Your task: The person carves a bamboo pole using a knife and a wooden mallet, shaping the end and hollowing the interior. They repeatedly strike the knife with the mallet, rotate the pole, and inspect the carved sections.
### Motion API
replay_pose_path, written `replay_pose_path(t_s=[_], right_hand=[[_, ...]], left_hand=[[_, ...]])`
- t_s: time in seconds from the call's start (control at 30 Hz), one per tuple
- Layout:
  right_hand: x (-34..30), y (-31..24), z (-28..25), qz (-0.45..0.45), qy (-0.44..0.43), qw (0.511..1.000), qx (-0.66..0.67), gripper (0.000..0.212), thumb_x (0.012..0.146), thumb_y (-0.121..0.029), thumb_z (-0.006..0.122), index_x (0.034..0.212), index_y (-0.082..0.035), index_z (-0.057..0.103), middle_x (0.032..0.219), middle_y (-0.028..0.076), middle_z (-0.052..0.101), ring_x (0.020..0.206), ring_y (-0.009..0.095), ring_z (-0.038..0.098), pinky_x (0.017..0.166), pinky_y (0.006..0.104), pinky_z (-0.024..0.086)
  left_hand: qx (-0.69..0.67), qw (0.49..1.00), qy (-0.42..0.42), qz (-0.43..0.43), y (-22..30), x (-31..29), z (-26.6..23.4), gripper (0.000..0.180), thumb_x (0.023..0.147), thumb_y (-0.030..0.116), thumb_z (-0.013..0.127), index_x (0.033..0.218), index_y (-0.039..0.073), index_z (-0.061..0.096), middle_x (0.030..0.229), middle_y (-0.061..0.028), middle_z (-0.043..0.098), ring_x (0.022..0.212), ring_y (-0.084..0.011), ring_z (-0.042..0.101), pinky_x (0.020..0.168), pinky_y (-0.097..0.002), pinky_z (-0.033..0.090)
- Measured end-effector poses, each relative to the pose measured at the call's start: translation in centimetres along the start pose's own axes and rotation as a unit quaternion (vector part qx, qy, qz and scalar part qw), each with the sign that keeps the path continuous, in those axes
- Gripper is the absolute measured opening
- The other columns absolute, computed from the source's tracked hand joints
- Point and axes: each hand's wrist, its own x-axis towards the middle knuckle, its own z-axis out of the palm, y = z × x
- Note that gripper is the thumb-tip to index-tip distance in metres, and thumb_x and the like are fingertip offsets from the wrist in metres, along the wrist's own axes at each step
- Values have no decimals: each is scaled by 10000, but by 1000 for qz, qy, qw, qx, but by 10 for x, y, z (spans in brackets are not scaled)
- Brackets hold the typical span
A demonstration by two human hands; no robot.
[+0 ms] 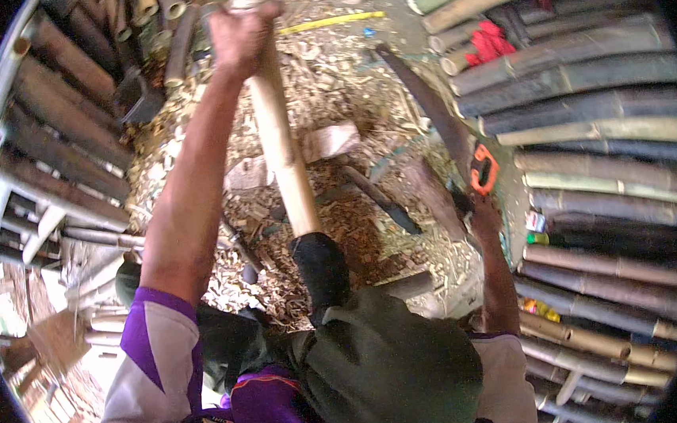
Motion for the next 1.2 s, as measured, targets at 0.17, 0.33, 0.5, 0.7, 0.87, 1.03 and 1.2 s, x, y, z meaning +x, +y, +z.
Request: replay_pose_path(t_s=[0.17, 0.33, 0.5, 0.7, 0.87, 1.03, 1.2], right_hand=[[19, -14, -27, -99, -18, 985, 139, 785, 740, -101, 770, 1459, -115, 456, 1107, 200, 670, 926, 419, 681, 782, 504, 561], [18, -52, -99, -59, -24, 950, 306, 431, 816, -107, 714, 1219, -20, 588, 929, 207, 681, 868, 396, 699, 763, 500, 538], [19, -181, -193, -166, -106, 907, 372, 238, 840, -226, 710, 971, -38, 648, 864, 211, 643, 811, 427, 662, 704, 513, 519], [54, -274, -234, -280, -58, 887, 363, 286, 826, -235, 772, 942, -38, 602, 893, 177, 637, 773, 417, 674, 677, 506, 556], [69, -280, -229, -268, -52, 900, 339, 251, 829, -245, 757, 891, -43, 622, 842, 180, 637, 747, 406, 673, 661, 508, 550], [90, -170, -183, -17, -64, 908, 414, 248, 880, -256, 629, 804, -28, 689, 766, 219, 678, 742, 421, 672, 697, 492, 533], [99, -109, -175, -10, -24, 973, 231, 449, 866, -307, 717, 1199, -11, 662, 1020, 258, 696, 999, 446, 664, 870, 519, 543]], left_hand=[[-9, 1000, 6, -20, 7, -6, -17, 576, 639, 278, 850, 1026, -119, 693, 953, -259, 745, 874, -307, 752, 857, -415, 591], [-20, 1000, -1, -18, 13, -13, -28, 568, 632, 264, 835, 1009, -135, 689, 927, -266, 737, 862, -301, 746, 846, -406, 596], [11, 1000, -12, -2, 15, -10, -15, 518, 623, 253, 839, 940, -135, 709, 849, -255, 739, 814, -304, 749, 814, -407, 596], [-20, 999, -34, -8, 23, -16, -14, 541, 613, 265, 849, 949, -135, 712, 876, -255, 744, 812, -302, 752, 808, -418, 594], [-11, 999, -48, 9, 25, -20, -11, 551, 620, 268, 850, 953, -146, 708, 896, -260, 743, 824, -288, 752, 806, -410, 598], [22, 995, -98, -14, 20, -13, -12, 503, 625, 275, 848, 877, -142, 721, 846, -254, 743, 812, -290, 755, 787, -407, 602], [0, 998, -52, 30, 21, -16, -19, 445, 636, 258, 819, 837, -129, 732, 801, -244, 738, 753, -275, 752, 769, -412, 604]])
